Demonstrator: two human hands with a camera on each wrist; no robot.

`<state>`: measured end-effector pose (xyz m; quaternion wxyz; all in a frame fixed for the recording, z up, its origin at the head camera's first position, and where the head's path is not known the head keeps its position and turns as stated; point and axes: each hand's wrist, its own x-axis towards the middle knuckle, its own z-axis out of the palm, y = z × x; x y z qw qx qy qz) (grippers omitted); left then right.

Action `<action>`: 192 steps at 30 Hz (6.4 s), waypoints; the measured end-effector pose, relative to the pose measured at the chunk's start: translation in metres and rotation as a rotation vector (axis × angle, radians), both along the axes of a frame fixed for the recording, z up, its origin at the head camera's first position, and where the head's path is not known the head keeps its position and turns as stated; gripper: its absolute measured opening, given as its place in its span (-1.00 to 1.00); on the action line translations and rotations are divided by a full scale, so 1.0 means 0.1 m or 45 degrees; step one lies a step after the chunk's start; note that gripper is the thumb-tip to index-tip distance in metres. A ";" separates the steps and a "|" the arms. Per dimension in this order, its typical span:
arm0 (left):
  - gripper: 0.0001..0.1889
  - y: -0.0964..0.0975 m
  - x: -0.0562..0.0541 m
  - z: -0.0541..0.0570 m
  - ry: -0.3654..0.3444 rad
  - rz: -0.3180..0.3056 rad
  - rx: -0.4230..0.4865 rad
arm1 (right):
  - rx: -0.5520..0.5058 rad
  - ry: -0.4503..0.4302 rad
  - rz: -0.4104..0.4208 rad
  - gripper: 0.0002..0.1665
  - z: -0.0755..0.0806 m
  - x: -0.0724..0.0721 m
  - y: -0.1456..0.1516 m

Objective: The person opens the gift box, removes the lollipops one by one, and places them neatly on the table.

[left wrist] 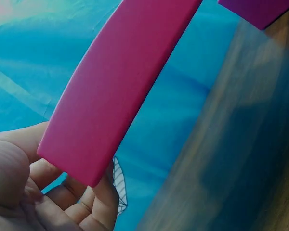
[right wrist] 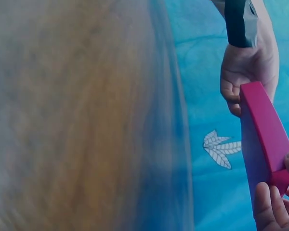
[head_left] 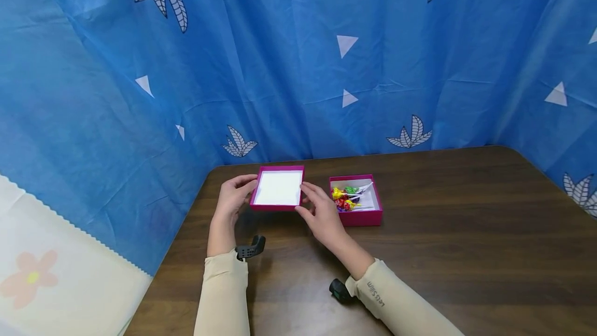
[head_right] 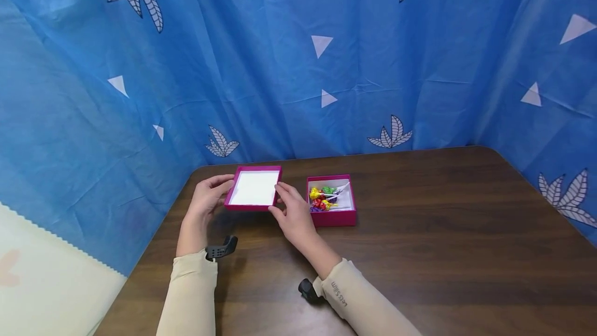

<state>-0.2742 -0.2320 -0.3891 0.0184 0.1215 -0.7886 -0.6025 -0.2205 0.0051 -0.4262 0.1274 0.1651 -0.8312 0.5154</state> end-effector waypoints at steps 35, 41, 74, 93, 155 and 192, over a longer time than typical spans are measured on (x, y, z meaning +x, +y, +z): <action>-0.64 -0.11 -0.08 -0.41 -0.171 -0.006 -0.090 | -0.012 -0.156 0.124 -0.36 -0.33 -0.07 -0.05; -0.65 -0.11 -0.08 -0.44 -0.187 -0.002 -0.111 | 0.026 -0.205 0.145 -0.36 -0.36 -0.08 -0.03; -0.63 -0.11 -0.09 -0.49 -0.189 0.013 -0.145 | 0.119 -0.207 0.197 -0.31 -0.40 -0.09 -0.02; -0.49 -0.03 -0.02 -0.17 0.024 0.019 -0.218 | 0.126 -0.154 0.155 -0.32 -0.33 -0.04 -0.05; 0.20 1.50 0.17 -0.55 0.138 -0.815 -0.332 | -0.037 -0.226 -0.196 -0.60 0.33 -0.40 1.43; 0.17 1.70 0.18 -0.78 0.247 -0.709 -0.260 | 0.596 -0.094 0.061 -0.63 0.18 -0.75 1.11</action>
